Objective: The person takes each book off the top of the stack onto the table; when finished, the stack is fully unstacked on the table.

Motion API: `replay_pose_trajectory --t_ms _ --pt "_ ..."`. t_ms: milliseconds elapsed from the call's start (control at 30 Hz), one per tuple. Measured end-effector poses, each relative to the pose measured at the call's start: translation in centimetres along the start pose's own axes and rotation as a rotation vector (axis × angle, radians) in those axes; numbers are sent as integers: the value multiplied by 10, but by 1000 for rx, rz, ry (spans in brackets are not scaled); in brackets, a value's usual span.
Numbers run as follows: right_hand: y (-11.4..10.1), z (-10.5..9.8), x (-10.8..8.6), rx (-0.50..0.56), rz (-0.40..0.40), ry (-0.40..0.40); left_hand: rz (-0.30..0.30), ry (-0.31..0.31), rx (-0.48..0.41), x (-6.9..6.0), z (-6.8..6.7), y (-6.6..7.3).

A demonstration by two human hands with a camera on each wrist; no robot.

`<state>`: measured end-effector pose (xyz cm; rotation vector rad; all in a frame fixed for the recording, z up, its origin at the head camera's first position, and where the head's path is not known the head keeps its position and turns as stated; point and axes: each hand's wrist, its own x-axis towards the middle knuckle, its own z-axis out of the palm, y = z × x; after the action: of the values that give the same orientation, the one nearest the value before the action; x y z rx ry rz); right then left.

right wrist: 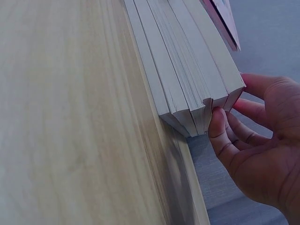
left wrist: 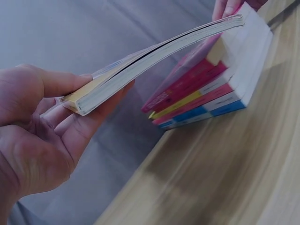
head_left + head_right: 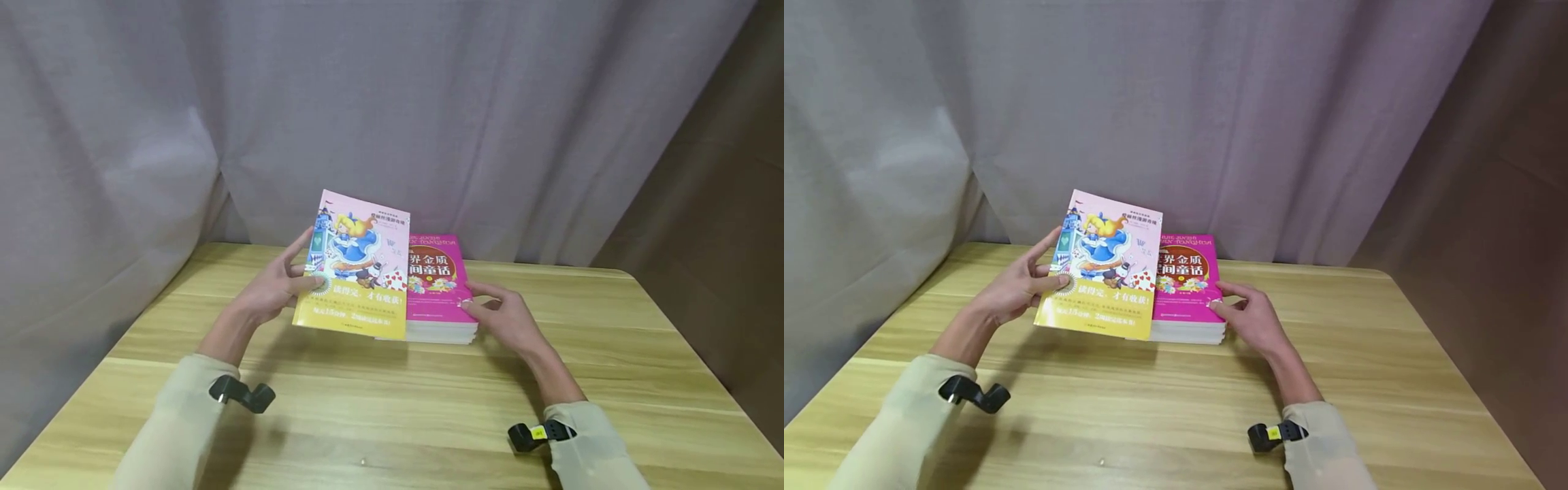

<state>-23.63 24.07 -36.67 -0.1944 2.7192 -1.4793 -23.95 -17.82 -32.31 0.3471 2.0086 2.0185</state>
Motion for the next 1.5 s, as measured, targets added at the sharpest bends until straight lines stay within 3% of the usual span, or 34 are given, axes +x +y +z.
replay_pose_trajectory --t_ms 233,400,567,733,900,1067,1267,1500 --pt "1 -1 0 -18 -3 6 -9 34 -16 -14 -29 11" --pt "1 -2 0 -29 -17 11 -34 72 7 -27 -55 12" --pt "1 -3 -1 -38 -6 14 -84 119 70 -38 -80 -1" --pt "1 -4 -2 -31 3 9 -131 129 131 -46 -101 -19" --pt "2 -3 -3 -34 5 11 -158 134 230 -51 -117 -35" --pt "2 -4 -4 -36 6 13 -186 141 261 -53 -130 -45" --pt "2 -4 -4 -23 3 14 -255 220 292 -51 -144 -50" --pt "3 -3 -4 -14 5 14 -352 336 436 -52 -157 -53"
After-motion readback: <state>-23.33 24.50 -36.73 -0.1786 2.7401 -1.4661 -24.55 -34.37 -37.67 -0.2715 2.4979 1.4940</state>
